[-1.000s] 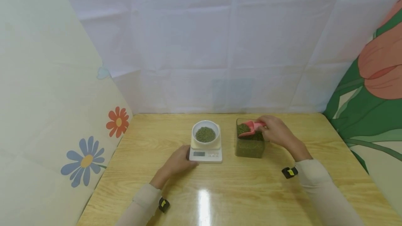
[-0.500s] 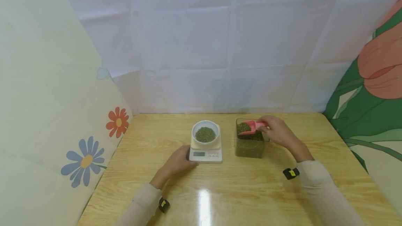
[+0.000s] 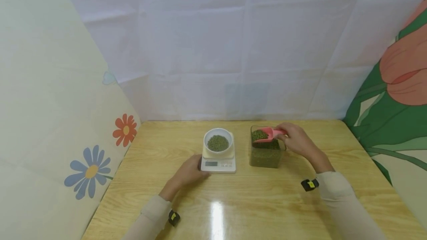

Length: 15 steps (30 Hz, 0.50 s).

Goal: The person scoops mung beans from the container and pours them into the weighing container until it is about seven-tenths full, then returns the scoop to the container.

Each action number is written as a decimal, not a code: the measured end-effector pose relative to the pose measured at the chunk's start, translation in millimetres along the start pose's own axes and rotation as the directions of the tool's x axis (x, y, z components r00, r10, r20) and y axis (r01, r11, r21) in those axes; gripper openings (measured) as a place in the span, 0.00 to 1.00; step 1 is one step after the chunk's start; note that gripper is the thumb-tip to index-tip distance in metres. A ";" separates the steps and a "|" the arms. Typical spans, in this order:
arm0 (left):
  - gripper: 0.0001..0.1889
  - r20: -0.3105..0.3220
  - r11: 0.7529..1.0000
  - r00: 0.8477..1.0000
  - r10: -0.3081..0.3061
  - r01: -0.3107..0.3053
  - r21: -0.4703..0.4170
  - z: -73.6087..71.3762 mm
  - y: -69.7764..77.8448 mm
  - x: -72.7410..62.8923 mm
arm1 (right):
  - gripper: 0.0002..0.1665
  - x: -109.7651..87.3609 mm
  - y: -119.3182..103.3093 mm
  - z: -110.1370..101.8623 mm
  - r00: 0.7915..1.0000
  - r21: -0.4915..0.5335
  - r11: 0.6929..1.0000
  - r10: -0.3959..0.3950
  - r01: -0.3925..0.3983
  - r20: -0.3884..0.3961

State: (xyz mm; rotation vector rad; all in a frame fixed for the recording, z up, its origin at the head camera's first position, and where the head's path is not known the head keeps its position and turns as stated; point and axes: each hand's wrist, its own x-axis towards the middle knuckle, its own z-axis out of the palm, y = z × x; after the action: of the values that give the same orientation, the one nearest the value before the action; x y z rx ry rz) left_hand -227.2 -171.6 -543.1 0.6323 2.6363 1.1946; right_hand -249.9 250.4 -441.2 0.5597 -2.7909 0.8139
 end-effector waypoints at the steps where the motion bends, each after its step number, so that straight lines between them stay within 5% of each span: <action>1: 0.29 0.001 1.000 1.000 0.000 0.000 0.000 0.2 -0.2 0.0 | 0.13 -0.3 0.3 0.1 1.000 0.000 1.000 -0.001 0.001 -0.002; 15: 0.30 -0.001 1.000 1.000 -0.009 0.009 -0.015 0.4 0.4 -0.1 | 0.14 -2.1 6.5 -3.4 0.999 0.023 1.000 -0.007 0.008 -0.044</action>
State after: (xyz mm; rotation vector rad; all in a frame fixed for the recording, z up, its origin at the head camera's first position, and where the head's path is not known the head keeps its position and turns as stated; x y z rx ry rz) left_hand -226.8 -171.1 -543.1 0.6165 2.6257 1.2121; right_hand -250.3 258.0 -442.1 0.5497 -2.7415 0.8473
